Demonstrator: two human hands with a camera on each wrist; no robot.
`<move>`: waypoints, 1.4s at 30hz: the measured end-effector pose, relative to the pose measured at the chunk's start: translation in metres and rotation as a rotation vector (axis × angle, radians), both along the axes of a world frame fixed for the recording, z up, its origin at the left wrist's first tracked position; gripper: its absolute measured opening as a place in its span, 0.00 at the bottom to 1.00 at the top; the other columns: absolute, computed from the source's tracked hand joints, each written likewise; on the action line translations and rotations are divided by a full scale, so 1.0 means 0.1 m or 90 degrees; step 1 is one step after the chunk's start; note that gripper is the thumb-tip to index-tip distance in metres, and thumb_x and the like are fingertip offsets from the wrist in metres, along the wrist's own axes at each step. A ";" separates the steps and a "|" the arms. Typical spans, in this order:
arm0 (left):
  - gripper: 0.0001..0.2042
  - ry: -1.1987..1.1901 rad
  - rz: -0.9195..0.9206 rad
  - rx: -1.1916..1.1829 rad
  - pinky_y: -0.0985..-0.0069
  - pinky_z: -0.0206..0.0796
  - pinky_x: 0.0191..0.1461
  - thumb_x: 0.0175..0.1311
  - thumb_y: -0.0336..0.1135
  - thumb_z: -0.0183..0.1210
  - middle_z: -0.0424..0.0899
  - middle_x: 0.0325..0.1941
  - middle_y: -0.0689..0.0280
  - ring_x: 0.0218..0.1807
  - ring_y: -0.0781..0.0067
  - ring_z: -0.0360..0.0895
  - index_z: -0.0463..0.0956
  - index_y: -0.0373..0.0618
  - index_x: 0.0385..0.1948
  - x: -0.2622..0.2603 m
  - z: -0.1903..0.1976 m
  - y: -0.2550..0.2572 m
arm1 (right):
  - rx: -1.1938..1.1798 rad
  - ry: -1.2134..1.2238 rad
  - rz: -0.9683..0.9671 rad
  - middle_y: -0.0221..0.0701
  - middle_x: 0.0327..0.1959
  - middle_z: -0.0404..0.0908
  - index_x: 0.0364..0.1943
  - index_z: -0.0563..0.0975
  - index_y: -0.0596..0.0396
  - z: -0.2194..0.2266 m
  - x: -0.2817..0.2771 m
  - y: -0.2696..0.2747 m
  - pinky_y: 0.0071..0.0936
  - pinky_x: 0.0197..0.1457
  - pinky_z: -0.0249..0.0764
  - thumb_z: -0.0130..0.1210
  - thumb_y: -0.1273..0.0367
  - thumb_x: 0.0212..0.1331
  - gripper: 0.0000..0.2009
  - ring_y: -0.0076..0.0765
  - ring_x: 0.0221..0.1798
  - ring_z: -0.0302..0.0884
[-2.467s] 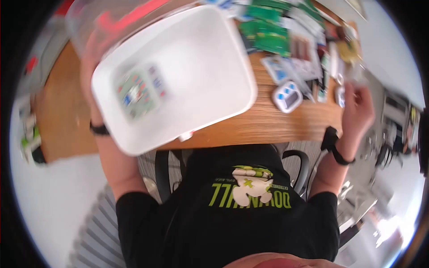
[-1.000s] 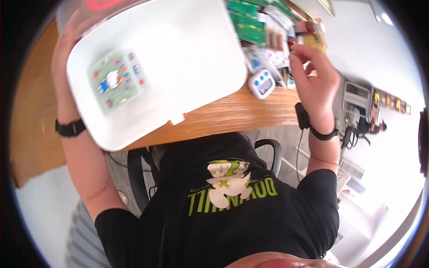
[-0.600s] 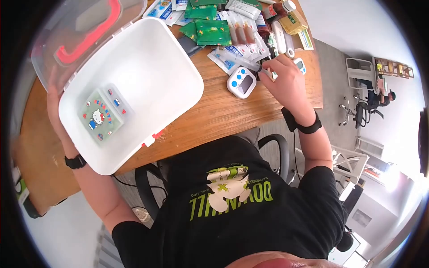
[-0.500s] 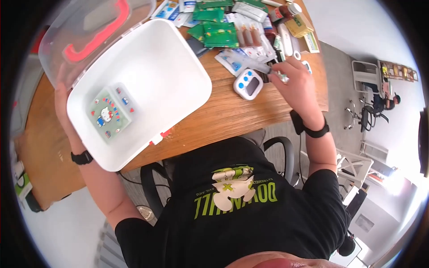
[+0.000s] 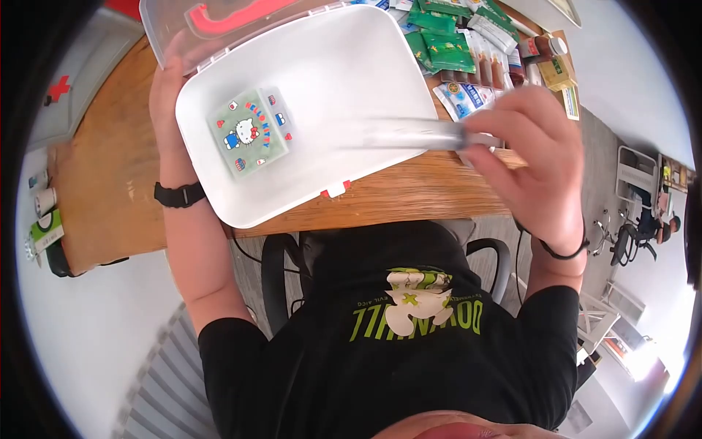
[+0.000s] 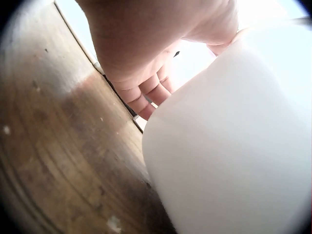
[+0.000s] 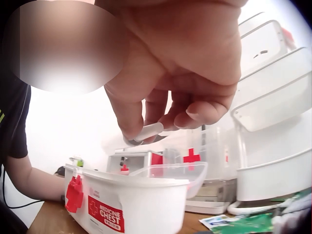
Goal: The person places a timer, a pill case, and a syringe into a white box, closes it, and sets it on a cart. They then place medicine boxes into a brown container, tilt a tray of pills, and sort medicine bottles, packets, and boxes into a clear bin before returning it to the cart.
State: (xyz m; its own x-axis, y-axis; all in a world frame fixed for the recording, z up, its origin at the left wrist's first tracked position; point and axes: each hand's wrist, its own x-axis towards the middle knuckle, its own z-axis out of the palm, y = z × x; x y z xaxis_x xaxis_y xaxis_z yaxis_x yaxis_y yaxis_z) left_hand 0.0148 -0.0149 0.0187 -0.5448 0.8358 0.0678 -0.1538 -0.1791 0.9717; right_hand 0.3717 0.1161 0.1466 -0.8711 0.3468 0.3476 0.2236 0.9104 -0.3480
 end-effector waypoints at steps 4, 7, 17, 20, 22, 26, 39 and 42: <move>0.28 -0.002 0.035 -0.013 0.61 0.77 0.61 0.80 0.47 0.41 0.77 0.64 0.51 0.60 0.57 0.80 0.56 0.40 0.74 0.04 0.02 -0.02 | 0.018 0.002 0.127 0.31 0.33 0.75 0.34 0.82 0.54 -0.08 -0.43 -0.07 0.34 0.38 0.73 0.70 0.75 0.38 0.15 0.40 0.37 0.76; 0.27 -0.014 0.002 -0.007 0.62 0.77 0.61 0.80 0.44 0.40 0.77 0.64 0.49 0.59 0.57 0.80 0.56 0.37 0.74 -0.11 -0.08 -0.08 | 0.028 0.007 0.168 0.30 0.31 0.74 0.28 0.80 0.53 -0.21 -0.60 -0.14 0.34 0.36 0.75 0.67 0.71 0.41 0.09 0.39 0.37 0.76; 0.32 0.103 0.027 -0.078 0.58 0.77 0.61 0.76 0.44 0.48 0.70 0.69 0.43 0.64 0.50 0.77 0.52 0.38 0.76 0.28 0.16 0.02 | -0.050 0.190 0.058 0.32 0.38 0.81 0.38 0.82 0.54 -0.51 -0.07 -0.06 0.32 0.40 0.76 0.69 0.73 0.48 0.12 0.39 0.39 0.79; 0.34 0.004 0.016 -0.058 0.55 0.73 0.66 0.75 0.51 0.46 0.68 0.70 0.44 0.67 0.48 0.74 0.53 0.39 0.76 0.34 0.21 0.04 | -0.066 0.146 -0.111 0.33 0.41 0.85 0.39 0.83 0.54 -0.69 0.52 0.04 0.29 0.41 0.78 0.68 0.76 0.52 0.10 0.38 0.42 0.82; 0.35 -0.036 -0.002 -0.037 0.53 0.71 0.68 0.75 0.54 0.44 0.68 0.71 0.46 0.69 0.48 0.72 0.53 0.41 0.76 0.30 0.17 0.01 | -0.028 0.113 -0.272 0.32 0.41 0.85 0.41 0.84 0.55 -0.83 0.82 0.10 0.29 0.40 0.78 0.66 0.76 0.54 0.09 0.37 0.42 0.82; 0.34 -0.023 -0.015 -0.063 0.52 0.70 0.69 0.75 0.56 0.42 0.68 0.72 0.48 0.69 0.47 0.72 0.54 0.42 0.75 0.42 0.27 0.07 | 0.025 0.055 -0.582 0.36 0.46 0.84 0.44 0.84 0.53 -1.10 1.42 0.35 0.37 0.51 0.77 0.65 0.70 0.54 0.12 0.46 0.48 0.81; 0.31 -0.018 0.055 -0.004 0.64 0.73 0.64 0.77 0.48 0.49 0.77 0.65 0.48 0.63 0.58 0.77 0.58 0.35 0.73 0.05 -0.03 -0.02 | -0.106 -0.254 -0.738 0.43 0.44 0.86 0.47 0.81 0.54 -1.15 1.94 0.86 0.40 0.49 0.79 0.65 0.59 0.55 0.19 0.47 0.47 0.85; 0.34 -0.053 -0.004 0.067 0.66 0.75 0.62 0.75 0.48 0.51 0.77 0.65 0.48 0.62 0.59 0.79 0.54 0.31 0.73 0.07 0.01 0.01 | -0.092 -0.172 -0.672 0.40 0.51 0.85 0.45 0.80 0.54 -0.91 1.74 0.74 0.35 0.47 0.78 0.67 0.65 0.53 0.17 0.38 0.46 0.84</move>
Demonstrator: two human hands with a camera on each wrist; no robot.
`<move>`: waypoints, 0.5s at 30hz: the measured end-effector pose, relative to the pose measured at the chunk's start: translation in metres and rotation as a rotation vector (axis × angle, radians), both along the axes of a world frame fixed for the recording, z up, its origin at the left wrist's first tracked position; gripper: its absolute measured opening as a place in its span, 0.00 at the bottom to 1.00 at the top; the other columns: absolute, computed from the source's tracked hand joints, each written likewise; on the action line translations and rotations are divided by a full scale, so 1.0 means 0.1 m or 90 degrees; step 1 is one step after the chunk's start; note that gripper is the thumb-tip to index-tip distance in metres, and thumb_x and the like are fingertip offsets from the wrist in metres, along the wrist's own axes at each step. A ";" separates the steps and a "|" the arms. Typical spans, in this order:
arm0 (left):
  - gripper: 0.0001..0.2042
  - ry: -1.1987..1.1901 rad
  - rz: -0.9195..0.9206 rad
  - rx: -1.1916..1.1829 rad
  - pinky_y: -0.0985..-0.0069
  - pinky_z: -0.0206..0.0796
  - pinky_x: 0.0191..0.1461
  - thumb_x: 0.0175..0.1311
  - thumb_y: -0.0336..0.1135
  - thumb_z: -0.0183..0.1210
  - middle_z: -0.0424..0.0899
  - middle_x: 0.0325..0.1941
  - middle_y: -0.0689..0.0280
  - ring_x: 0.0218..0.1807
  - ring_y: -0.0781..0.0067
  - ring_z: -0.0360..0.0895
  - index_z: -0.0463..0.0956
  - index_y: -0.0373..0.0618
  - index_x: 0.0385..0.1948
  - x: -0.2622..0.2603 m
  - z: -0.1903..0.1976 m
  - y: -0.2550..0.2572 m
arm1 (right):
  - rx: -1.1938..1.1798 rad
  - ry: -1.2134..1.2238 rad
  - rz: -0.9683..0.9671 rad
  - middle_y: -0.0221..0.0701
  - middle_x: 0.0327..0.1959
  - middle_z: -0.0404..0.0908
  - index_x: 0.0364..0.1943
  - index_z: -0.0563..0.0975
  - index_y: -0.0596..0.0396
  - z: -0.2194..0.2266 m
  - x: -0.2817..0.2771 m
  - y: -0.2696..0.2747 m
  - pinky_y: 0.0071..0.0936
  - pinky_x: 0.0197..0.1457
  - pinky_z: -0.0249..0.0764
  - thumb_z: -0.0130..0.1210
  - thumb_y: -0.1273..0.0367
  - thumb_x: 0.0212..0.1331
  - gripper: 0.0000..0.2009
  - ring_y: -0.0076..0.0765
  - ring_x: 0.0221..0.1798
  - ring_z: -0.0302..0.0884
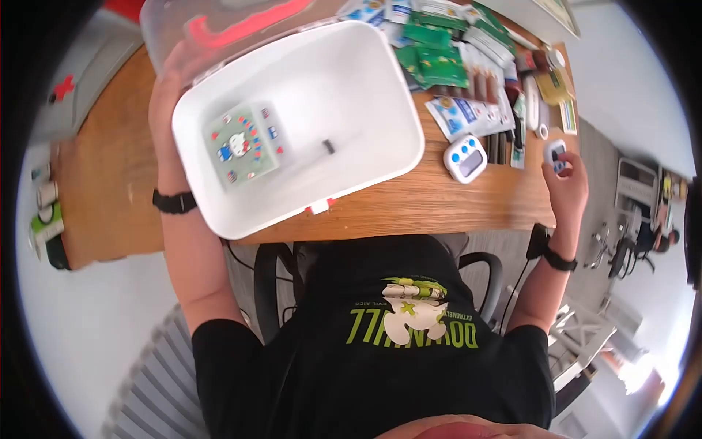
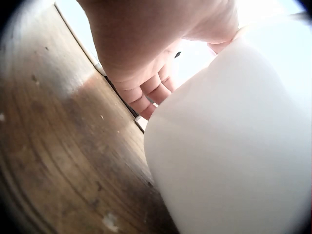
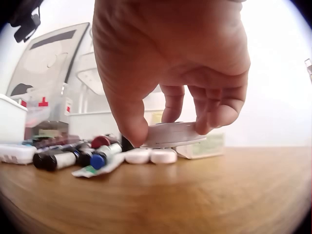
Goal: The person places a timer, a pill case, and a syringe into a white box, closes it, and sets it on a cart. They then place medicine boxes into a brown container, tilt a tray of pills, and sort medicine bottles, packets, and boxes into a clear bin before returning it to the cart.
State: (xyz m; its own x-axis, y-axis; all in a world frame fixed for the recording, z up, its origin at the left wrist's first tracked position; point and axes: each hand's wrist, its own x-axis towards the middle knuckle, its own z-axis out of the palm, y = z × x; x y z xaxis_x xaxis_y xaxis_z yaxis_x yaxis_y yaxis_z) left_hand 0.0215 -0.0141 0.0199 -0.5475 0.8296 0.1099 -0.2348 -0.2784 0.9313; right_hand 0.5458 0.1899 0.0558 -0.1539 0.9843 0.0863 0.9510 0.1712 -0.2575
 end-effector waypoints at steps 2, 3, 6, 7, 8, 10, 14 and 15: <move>0.33 -0.003 0.022 -0.013 0.66 0.76 0.60 0.76 0.47 0.50 0.79 0.64 0.49 0.59 0.60 0.81 0.55 0.31 0.73 -0.02 0.00 -0.01 | 0.032 0.098 0.114 0.38 0.55 0.83 0.45 0.80 0.55 0.21 -0.18 -0.09 0.31 0.45 0.78 0.68 0.70 0.51 0.16 0.35 0.46 0.82; 0.32 -0.004 0.025 -0.018 0.67 0.76 0.59 0.76 0.47 0.50 0.79 0.63 0.49 0.58 0.61 0.82 0.56 0.32 0.73 -0.03 0.00 -0.01 | 0.031 0.153 0.181 0.37 0.58 0.81 0.45 0.80 0.55 0.36 -0.36 -0.18 0.30 0.45 0.77 0.68 0.73 0.49 0.16 0.34 0.47 0.81; 0.31 0.006 0.021 -0.019 0.68 0.77 0.57 0.77 0.47 0.49 0.81 0.61 0.51 0.56 0.62 0.83 0.57 0.32 0.72 -0.04 -0.03 -0.01 | 0.028 0.191 0.413 0.37 0.62 0.79 0.45 0.79 0.55 0.84 -1.05 -0.39 0.25 0.45 0.76 0.69 0.79 0.44 0.20 0.34 0.49 0.81; 0.32 0.036 0.011 -0.033 0.68 0.77 0.58 0.76 0.49 0.49 0.80 0.62 0.50 0.57 0.61 0.83 0.58 0.33 0.72 -0.09 -0.05 0.00 | 0.038 0.163 0.498 0.37 0.62 0.79 0.45 0.79 0.54 0.98 -1.28 -0.44 0.27 0.45 0.77 0.69 0.79 0.43 0.20 0.35 0.50 0.81; 0.32 0.067 0.003 -0.048 0.68 0.77 0.59 0.76 0.50 0.48 0.80 0.62 0.49 0.58 0.60 0.82 0.58 0.34 0.73 -0.14 -0.07 0.00 | 0.047 0.133 0.584 0.37 0.61 0.79 0.45 0.79 0.54 1.08 -1.52 -0.46 0.28 0.45 0.78 0.69 0.79 0.43 0.20 0.36 0.50 0.81; 0.33 0.086 0.008 -0.070 0.68 0.76 0.60 0.76 0.51 0.47 0.79 0.62 0.49 0.59 0.59 0.82 0.58 0.34 0.73 -0.16 -0.07 -0.05 | 0.030 0.092 0.710 0.38 0.65 0.76 0.43 0.77 0.55 1.14 -1.96 -0.50 0.28 0.47 0.76 0.69 0.80 0.40 0.21 0.34 0.47 0.80; 0.28 0.031 0.000 -0.007 0.74 0.76 0.56 0.75 0.45 0.51 0.84 0.54 0.56 0.52 0.68 0.83 0.63 0.35 0.70 0.02 0.11 0.00 | 0.057 -0.033 0.904 0.38 0.59 0.77 0.41 0.76 0.54 1.03 -2.68 -0.58 0.37 0.51 0.78 0.69 0.78 0.43 0.18 0.48 0.52 0.80; 0.27 0.015 -0.017 0.029 0.76 0.76 0.53 0.75 0.43 0.53 0.85 0.50 0.59 0.49 0.71 0.83 0.65 0.36 0.69 0.03 0.11 -0.01 | 0.054 -0.064 0.929 0.38 0.58 0.77 0.40 0.75 0.54 0.93 -2.78 -0.59 0.38 0.51 0.78 0.69 0.77 0.43 0.18 0.49 0.53 0.79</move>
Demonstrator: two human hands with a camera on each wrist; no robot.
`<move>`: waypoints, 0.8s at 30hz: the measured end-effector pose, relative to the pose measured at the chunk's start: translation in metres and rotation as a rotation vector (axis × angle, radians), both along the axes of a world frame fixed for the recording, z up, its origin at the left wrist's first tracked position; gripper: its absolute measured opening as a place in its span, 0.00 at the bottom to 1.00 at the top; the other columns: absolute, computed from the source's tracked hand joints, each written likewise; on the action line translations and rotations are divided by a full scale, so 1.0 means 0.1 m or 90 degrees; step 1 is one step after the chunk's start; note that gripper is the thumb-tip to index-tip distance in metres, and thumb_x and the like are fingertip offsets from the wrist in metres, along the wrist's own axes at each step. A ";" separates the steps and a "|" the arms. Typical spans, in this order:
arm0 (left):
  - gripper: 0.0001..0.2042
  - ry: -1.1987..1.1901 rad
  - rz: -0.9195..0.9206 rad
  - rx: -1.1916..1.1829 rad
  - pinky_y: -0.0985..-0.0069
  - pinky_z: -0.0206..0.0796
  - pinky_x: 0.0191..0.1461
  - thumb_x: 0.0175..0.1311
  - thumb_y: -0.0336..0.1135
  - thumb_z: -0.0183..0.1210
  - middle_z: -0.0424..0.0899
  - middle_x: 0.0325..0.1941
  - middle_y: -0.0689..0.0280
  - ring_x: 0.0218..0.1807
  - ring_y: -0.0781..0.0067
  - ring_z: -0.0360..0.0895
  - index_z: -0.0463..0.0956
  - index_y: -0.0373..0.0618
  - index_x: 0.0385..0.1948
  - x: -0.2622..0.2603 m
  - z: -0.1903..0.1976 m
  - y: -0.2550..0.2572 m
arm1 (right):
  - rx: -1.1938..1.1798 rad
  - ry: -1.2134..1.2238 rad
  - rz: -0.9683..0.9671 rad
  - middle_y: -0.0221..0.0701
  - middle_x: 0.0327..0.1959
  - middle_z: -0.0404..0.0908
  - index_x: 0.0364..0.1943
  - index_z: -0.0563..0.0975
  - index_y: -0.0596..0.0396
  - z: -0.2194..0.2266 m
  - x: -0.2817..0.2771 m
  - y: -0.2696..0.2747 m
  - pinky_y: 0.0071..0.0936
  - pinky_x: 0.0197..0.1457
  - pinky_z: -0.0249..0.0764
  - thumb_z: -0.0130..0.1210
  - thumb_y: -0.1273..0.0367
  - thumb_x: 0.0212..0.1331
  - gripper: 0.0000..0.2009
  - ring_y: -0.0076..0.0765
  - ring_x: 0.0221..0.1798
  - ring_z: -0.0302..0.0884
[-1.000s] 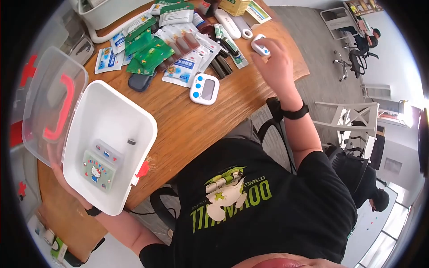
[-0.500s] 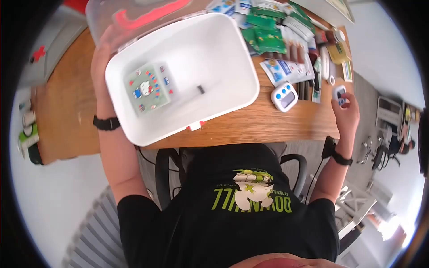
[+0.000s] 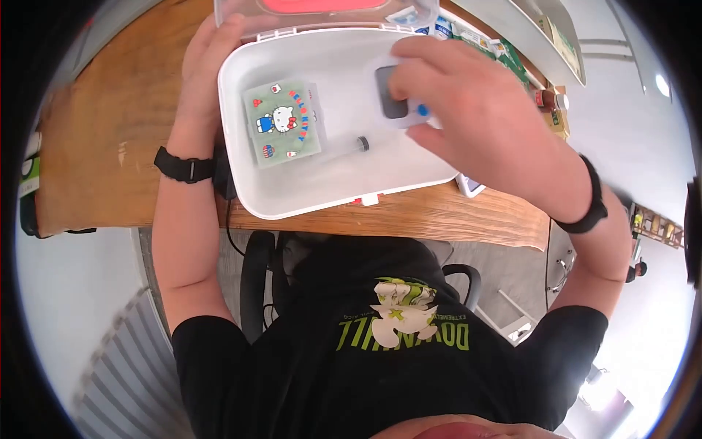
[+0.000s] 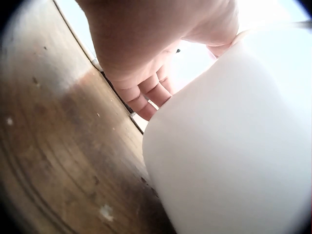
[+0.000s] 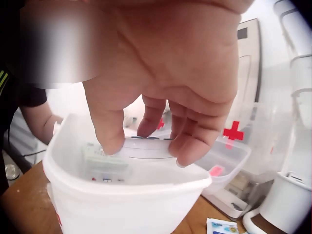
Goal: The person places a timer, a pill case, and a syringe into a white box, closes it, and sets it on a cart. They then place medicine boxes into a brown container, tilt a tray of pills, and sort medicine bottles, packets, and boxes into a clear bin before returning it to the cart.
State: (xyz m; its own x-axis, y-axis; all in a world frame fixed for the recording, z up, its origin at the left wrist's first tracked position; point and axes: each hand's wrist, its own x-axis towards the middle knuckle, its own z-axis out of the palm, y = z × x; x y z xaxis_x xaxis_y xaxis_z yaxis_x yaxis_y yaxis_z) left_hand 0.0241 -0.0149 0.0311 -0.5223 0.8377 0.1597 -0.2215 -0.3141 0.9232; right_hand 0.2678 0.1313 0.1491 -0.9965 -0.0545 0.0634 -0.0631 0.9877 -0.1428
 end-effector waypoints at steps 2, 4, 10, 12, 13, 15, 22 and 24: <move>0.27 0.033 0.027 0.010 0.75 0.76 0.54 0.75 0.43 0.53 0.85 0.50 0.58 0.49 0.71 0.83 0.64 0.36 0.69 -0.05 -0.09 -0.01 | 0.039 -0.024 0.044 0.37 0.40 0.77 0.40 0.78 0.55 -0.22 -0.17 -0.02 0.41 0.46 0.80 0.64 0.76 0.47 0.14 0.47 0.45 0.79; 0.27 0.042 0.042 0.028 0.75 0.76 0.54 0.75 0.43 0.54 0.85 0.51 0.58 0.49 0.70 0.83 0.64 0.36 0.70 -0.08 -0.20 0.00 | 0.058 -0.152 0.004 0.37 0.46 0.76 0.40 0.76 0.55 -0.35 -0.26 -0.08 0.40 0.50 0.78 0.67 0.76 0.46 0.16 0.48 0.50 0.78; 0.27 0.021 0.054 0.034 0.76 0.76 0.54 0.75 0.44 0.55 0.85 0.51 0.58 0.49 0.70 0.83 0.64 0.37 0.70 -0.10 -0.27 0.01 | 0.024 -0.204 -0.007 0.37 0.49 0.75 0.40 0.75 0.56 -0.65 -0.38 -0.15 0.40 0.51 0.78 0.68 0.75 0.49 0.16 0.48 0.51 0.78; 0.27 0.026 0.030 0.043 0.75 0.77 0.53 0.75 0.44 0.55 0.85 0.51 0.57 0.48 0.70 0.84 0.63 0.37 0.69 -0.13 -0.26 0.01 | -0.015 -0.211 -0.010 0.35 0.48 0.76 0.40 0.75 0.55 -0.67 -0.40 -0.15 0.40 0.50 0.78 0.68 0.75 0.50 0.15 0.47 0.50 0.79; 0.27 0.017 0.055 0.044 0.75 0.77 0.53 0.75 0.44 0.55 0.85 0.51 0.57 0.48 0.70 0.84 0.64 0.37 0.69 -0.10 -0.24 0.01 | -0.032 -0.229 -0.019 0.34 0.47 0.76 0.40 0.74 0.55 -0.64 -0.42 -0.14 0.40 0.50 0.78 0.67 0.75 0.50 0.15 0.47 0.49 0.80; 0.27 -0.004 0.091 0.045 0.75 0.78 0.51 0.75 0.44 0.55 0.85 0.51 0.56 0.47 0.69 0.85 0.64 0.38 0.69 0.02 -0.17 0.01 | -0.049 -0.210 -0.024 0.32 0.45 0.78 0.40 0.75 0.55 -0.54 -0.41 -0.12 0.39 0.48 0.78 0.67 0.75 0.51 0.14 0.45 0.47 0.81; 0.31 0.025 0.050 -0.084 0.70 0.77 0.57 0.77 0.48 0.48 0.79 0.63 0.52 0.56 0.63 0.83 0.59 0.31 0.71 -0.06 -0.14 0.03 | -0.169 0.071 -0.111 0.35 0.39 0.81 0.48 0.79 0.57 0.07 0.20 0.25 0.28 0.38 0.77 0.61 0.78 0.55 0.15 0.35 0.36 0.81; 0.32 0.040 0.037 -0.098 0.70 0.76 0.58 0.76 0.49 0.48 0.76 0.66 0.50 0.58 0.63 0.81 0.59 0.30 0.71 0.01 -0.06 0.00 | -0.153 0.115 -0.231 0.35 0.37 0.82 0.45 0.80 0.57 0.07 0.54 0.28 0.30 0.37 0.77 0.62 0.75 0.55 0.13 0.36 0.33 0.81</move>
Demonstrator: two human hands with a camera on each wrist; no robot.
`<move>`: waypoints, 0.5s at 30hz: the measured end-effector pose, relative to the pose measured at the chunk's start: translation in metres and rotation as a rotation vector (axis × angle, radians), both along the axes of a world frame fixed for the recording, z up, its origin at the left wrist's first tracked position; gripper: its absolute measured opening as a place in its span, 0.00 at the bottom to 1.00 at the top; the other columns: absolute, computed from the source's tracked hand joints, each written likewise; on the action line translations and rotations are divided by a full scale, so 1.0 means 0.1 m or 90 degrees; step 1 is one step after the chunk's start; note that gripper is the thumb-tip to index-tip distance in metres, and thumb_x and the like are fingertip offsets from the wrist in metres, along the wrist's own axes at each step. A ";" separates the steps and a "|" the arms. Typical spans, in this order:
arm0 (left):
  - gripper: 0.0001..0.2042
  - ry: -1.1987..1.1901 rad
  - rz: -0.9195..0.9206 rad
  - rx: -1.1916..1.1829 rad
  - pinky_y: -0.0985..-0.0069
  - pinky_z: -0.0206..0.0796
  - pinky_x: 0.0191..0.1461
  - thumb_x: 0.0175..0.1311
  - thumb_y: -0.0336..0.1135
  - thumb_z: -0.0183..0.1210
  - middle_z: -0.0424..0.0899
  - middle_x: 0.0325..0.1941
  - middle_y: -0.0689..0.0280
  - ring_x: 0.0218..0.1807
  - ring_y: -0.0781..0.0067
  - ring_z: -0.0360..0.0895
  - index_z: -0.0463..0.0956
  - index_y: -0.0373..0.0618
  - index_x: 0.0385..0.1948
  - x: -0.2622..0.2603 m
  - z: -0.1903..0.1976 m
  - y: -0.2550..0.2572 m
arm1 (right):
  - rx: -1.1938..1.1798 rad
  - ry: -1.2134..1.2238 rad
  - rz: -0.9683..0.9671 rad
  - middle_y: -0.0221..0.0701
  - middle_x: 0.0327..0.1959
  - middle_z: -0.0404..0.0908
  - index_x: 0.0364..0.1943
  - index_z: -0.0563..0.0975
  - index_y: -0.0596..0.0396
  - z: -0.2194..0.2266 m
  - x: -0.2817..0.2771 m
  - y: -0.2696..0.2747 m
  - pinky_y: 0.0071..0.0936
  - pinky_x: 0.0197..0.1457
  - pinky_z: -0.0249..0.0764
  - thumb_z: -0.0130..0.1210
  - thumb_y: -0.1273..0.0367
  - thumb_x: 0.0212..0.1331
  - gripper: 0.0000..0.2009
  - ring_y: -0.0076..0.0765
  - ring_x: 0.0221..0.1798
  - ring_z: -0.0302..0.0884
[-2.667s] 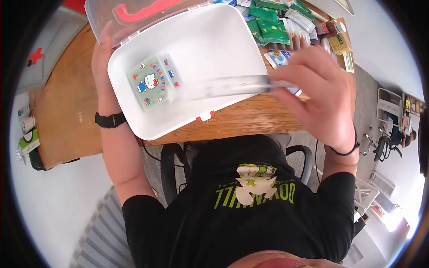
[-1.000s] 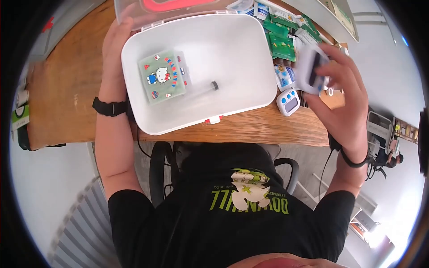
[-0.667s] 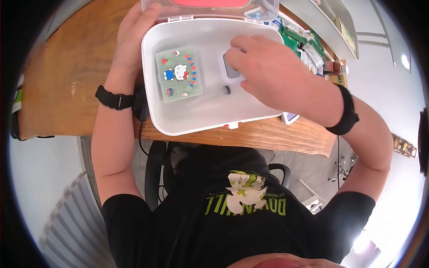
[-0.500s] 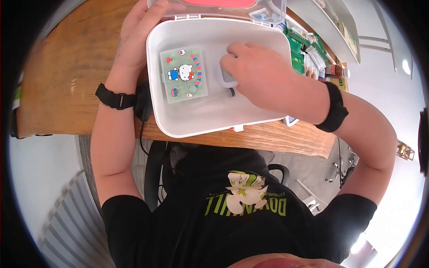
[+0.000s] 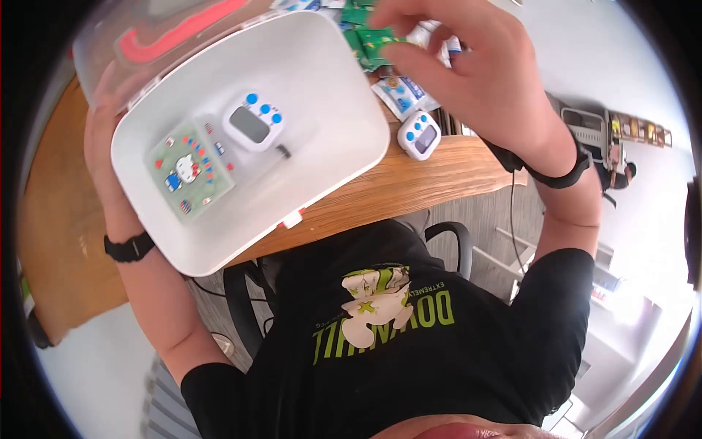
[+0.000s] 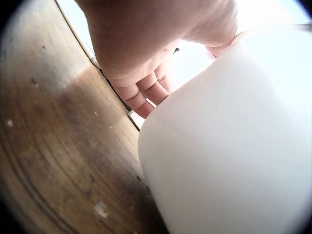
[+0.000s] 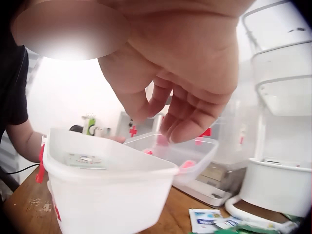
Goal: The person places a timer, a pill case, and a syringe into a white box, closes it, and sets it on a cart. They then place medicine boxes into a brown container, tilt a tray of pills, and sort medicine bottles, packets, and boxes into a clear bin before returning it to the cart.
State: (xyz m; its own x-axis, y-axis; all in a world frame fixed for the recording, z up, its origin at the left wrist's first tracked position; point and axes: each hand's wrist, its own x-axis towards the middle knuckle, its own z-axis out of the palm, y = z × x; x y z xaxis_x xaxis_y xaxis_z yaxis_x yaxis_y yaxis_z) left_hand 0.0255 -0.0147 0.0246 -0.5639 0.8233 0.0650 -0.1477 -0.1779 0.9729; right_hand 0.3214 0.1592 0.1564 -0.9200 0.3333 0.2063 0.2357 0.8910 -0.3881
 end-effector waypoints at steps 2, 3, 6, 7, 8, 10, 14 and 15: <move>0.32 -0.005 -0.017 -0.014 0.66 0.75 0.61 0.76 0.49 0.46 0.73 0.69 0.49 0.62 0.60 0.79 0.58 0.32 0.72 0.02 0.02 0.02 | -0.021 -0.002 -0.133 0.34 0.37 0.83 0.44 0.81 0.55 -0.11 0.36 0.01 0.36 0.39 0.79 0.66 0.70 0.52 0.14 0.41 0.36 0.83; 0.32 -0.017 -0.031 -0.016 0.63 0.75 0.63 0.76 0.49 0.45 0.71 0.70 0.48 0.64 0.56 0.77 0.57 0.33 0.72 0.04 0.02 0.03 | -0.046 -0.017 -0.201 0.34 0.38 0.85 0.44 0.81 0.54 -0.24 0.55 -0.01 0.39 0.42 0.80 0.70 0.66 0.50 0.17 0.44 0.40 0.85; 0.31 -0.084 -0.020 -0.036 0.55 0.72 0.67 0.76 0.48 0.44 0.72 0.69 0.47 0.67 0.48 0.74 0.55 0.38 0.74 0.17 0.09 0.02 | 0.084 -0.101 -0.228 0.32 0.39 0.83 0.43 0.81 0.50 -0.70 0.98 -0.19 0.38 0.41 0.80 0.74 0.61 0.46 0.20 0.42 0.40 0.84; 0.32 -0.094 -0.017 -0.039 0.56 0.71 0.67 0.76 0.49 0.44 0.72 0.69 0.47 0.67 0.49 0.74 0.55 0.38 0.74 0.19 0.08 0.03 | 0.080 -0.134 -0.250 0.32 0.40 0.83 0.43 0.81 0.50 -0.78 1.05 -0.29 0.38 0.41 0.80 0.74 0.62 0.45 0.20 0.42 0.41 0.84; 0.32 -0.102 -0.008 -0.043 0.56 0.71 0.68 0.76 0.49 0.45 0.72 0.69 0.47 0.67 0.50 0.74 0.55 0.38 0.74 0.19 0.05 0.03 | 0.074 -0.165 -0.266 0.32 0.40 0.82 0.42 0.80 0.50 -0.85 1.09 -0.38 0.38 0.41 0.80 0.74 0.62 0.45 0.20 0.43 0.41 0.83; 0.32 -0.099 0.001 -0.046 0.58 0.70 0.68 0.76 0.49 0.45 0.73 0.68 0.48 0.67 0.51 0.75 0.56 0.38 0.74 0.15 0.01 -0.03 | 0.071 -0.169 -0.269 0.33 0.42 0.80 0.41 0.78 0.51 -0.97 1.10 -0.46 0.39 0.40 0.80 0.74 0.63 0.44 0.20 0.44 0.42 0.82; 0.30 -0.077 0.009 0.006 0.61 0.70 0.67 0.76 0.49 0.46 0.77 0.65 0.49 0.64 0.54 0.77 0.59 0.36 0.72 0.11 0.01 0.01 | 0.005 -0.185 -0.300 0.34 0.41 0.80 0.41 0.77 0.51 -1.00 1.08 -0.47 0.39 0.39 0.79 0.73 0.66 0.43 0.20 0.46 0.41 0.82; 0.30 -0.089 -0.008 0.008 0.63 0.71 0.66 0.76 0.49 0.46 0.79 0.64 0.50 0.63 0.55 0.78 0.61 0.36 0.71 0.04 -0.03 0.00 | 0.008 -0.175 -0.290 0.34 0.41 0.80 0.41 0.77 0.51 -1.00 1.07 -0.46 0.39 0.39 0.79 0.73 0.66 0.44 0.20 0.46 0.40 0.82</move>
